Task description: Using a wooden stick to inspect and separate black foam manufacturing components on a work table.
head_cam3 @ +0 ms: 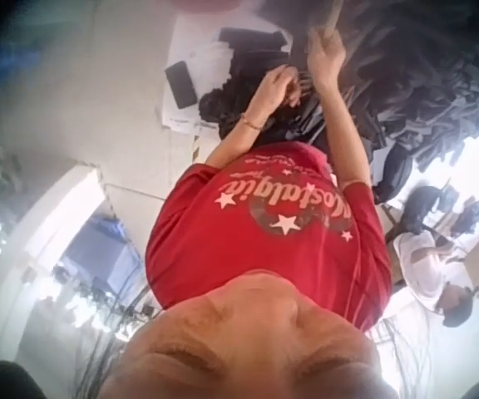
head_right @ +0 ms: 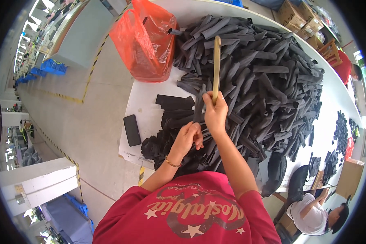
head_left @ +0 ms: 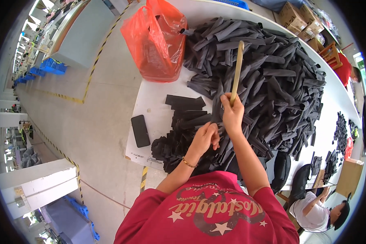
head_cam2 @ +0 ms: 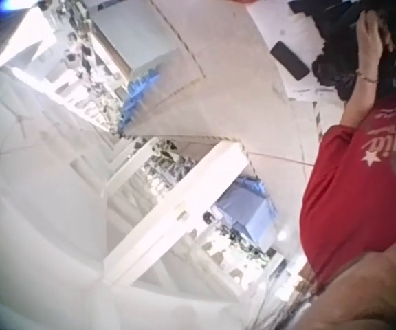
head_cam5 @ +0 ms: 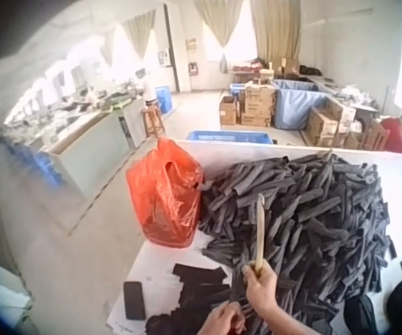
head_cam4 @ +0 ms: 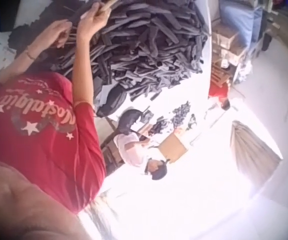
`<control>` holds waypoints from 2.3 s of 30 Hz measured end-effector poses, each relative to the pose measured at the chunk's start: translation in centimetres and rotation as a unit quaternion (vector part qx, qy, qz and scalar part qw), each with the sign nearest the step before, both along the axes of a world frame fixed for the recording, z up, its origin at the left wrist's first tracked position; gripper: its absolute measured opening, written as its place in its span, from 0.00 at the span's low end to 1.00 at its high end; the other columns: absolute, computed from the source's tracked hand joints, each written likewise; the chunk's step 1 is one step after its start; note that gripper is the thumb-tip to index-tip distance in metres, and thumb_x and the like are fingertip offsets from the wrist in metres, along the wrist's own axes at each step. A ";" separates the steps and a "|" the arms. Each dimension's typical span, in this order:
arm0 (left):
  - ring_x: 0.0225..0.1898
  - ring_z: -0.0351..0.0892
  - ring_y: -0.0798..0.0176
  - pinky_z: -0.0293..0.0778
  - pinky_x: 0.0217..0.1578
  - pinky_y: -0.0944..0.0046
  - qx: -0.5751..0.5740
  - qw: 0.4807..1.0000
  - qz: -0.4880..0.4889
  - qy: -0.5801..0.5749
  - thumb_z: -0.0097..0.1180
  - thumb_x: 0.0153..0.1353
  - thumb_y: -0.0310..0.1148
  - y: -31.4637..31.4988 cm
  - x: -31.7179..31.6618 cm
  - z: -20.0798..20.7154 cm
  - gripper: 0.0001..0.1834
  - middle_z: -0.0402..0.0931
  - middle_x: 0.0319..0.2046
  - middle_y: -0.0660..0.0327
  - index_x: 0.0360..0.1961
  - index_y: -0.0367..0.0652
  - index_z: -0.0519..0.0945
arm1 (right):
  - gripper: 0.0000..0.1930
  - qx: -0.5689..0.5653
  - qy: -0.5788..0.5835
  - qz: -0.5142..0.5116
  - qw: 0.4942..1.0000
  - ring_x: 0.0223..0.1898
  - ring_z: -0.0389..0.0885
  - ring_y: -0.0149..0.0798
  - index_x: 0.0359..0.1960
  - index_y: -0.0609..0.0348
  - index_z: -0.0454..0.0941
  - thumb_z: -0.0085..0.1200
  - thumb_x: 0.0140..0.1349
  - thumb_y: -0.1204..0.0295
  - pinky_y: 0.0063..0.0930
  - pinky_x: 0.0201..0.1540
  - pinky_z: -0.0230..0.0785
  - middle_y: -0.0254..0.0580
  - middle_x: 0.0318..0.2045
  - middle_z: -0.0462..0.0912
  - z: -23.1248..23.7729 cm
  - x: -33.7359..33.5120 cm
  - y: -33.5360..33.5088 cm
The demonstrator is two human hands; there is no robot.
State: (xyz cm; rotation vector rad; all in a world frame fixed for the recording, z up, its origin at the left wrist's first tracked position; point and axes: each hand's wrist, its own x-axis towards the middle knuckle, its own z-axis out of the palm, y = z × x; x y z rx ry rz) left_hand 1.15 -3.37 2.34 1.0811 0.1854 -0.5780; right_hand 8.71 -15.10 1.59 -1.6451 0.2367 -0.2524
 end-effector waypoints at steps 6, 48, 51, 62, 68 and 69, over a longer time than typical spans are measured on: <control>0.14 0.72 0.63 0.71 0.21 0.66 0.199 0.974 0.026 -0.102 0.44 0.63 0.28 4.2 0.4 -2.9 0.10 0.69 0.13 0.59 0.24 0.38 0.71 | 0.15 -0.123 0.047 -0.066 0.989 0.26 0.70 0.31 0.42 0.65 0.77 0.55 0.65 0.64 0.28 0.34 0.66 0.40 0.23 0.75 -0.5 9.3 -3.6; 0.35 0.83 0.55 0.79 0.48 0.52 -0.270 0.920 0.285 0.003 0.58 0.65 0.37 1.4 0.0 -4.8 0.13 0.81 0.29 0.57 0.42 0.37 0.78 | 0.11 -0.101 0.105 0.208 0.967 0.24 0.78 0.44 0.46 0.65 0.74 0.47 0.62 0.80 0.34 0.30 0.69 0.52 0.22 0.77 -1.5 -12.0 0.7; 0.28 0.81 0.60 0.81 0.39 0.55 -0.242 0.914 0.325 0.032 0.58 0.65 0.38 0.9 -0.2 -3.5 0.13 0.78 0.25 0.61 0.40 0.39 0.79 | 0.09 -0.129 0.076 0.155 0.977 0.25 0.78 0.53 0.45 0.64 0.73 0.48 0.63 0.79 0.37 0.30 0.69 0.56 0.23 0.76 -1.8 -13.3 2.0; 0.09 0.55 0.77 0.48 0.12 0.74 -0.137 0.929 0.339 0.054 0.60 0.64 0.40 2.7 1.4 -2.8 0.14 0.65 0.12 0.70 0.36 0.37 0.79 | 0.06 -0.195 0.072 0.210 0.955 0.18 0.75 0.35 0.38 0.65 0.78 0.51 0.66 0.74 0.30 0.21 0.66 0.45 0.16 0.74 -1.7 -20.5 -3.2; 0.08 0.50 0.77 0.45 0.12 0.73 -0.129 0.927 0.316 0.155 0.59 0.64 0.42 -0.6 0.6 -3.4 0.16 0.61 0.10 0.71 0.37 0.36 0.79 | 0.04 -0.271 0.048 0.209 0.938 0.27 0.79 0.59 0.35 0.65 0.74 0.53 0.64 0.76 0.40 0.26 0.69 0.58 0.23 0.77 1.2 -23.0 -6.3; 0.10 0.56 0.75 0.52 0.14 0.72 -0.136 0.942 0.282 0.121 0.57 0.65 0.45 -0.4 0.6 -3.9 0.20 0.65 0.13 0.69 0.41 0.35 0.77 | 0.04 -0.270 0.049 0.209 0.939 0.27 0.79 0.59 0.35 0.65 0.74 0.53 0.64 0.76 0.40 0.26 0.69 0.58 0.23 0.77 1.8 -22.8 -6.3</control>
